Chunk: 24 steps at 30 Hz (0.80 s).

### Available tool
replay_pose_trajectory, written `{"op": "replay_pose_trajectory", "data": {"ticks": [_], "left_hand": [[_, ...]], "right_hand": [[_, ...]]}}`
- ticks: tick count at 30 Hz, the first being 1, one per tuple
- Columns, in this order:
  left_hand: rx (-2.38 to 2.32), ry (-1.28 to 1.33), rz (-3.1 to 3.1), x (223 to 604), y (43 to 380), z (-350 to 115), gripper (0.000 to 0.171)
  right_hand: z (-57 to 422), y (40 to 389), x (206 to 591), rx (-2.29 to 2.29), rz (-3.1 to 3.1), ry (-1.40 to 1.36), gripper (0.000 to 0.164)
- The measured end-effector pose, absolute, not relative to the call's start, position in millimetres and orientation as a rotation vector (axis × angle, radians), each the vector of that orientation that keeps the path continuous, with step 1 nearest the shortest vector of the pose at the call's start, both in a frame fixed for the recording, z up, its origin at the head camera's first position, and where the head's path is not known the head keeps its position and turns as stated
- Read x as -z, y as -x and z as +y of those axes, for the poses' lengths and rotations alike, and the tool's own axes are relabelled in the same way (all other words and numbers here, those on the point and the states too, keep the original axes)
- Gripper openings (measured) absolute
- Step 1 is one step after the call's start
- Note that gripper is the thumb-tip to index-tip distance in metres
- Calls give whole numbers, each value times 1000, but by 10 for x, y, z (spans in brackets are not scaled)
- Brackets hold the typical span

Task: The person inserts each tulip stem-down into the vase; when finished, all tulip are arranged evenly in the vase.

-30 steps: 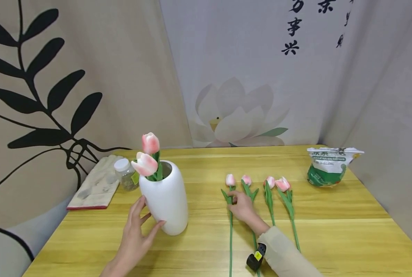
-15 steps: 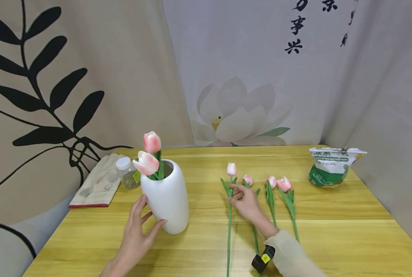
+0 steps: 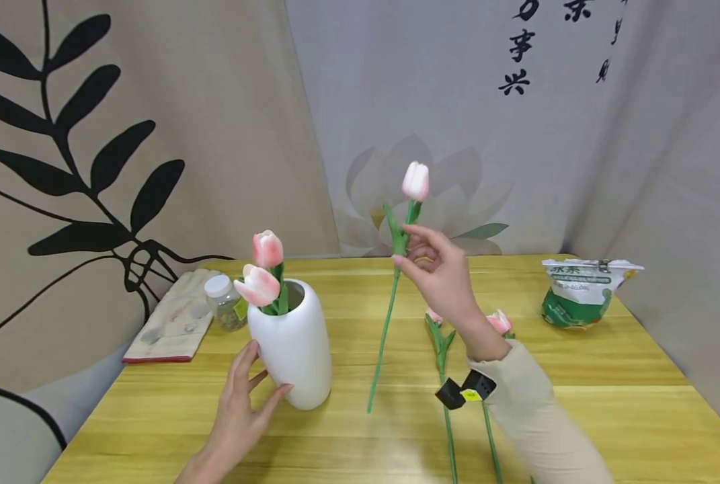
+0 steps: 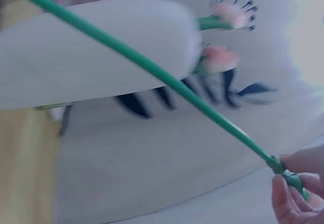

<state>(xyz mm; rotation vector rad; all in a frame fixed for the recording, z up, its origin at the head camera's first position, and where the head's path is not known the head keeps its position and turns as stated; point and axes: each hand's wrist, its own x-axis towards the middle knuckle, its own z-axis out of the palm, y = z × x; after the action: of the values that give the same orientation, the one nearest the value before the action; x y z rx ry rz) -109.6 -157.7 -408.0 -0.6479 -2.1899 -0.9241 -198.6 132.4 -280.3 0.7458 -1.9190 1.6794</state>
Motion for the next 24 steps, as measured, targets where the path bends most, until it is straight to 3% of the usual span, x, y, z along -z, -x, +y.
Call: {"op": "replay_pose_trajectory", "data": {"ticks": [12, 24], "left_hand": [[940, 631, -2226, 4077, 1103, -1571, 81], [935, 605, -2261, 4069, 1058, -1592, 90]], "right_hand": [[1186, 1907, 1644, -1658, -1219, -829, 38], [823, 1923, 1615, -1581, -1211, -833, 40]]}}
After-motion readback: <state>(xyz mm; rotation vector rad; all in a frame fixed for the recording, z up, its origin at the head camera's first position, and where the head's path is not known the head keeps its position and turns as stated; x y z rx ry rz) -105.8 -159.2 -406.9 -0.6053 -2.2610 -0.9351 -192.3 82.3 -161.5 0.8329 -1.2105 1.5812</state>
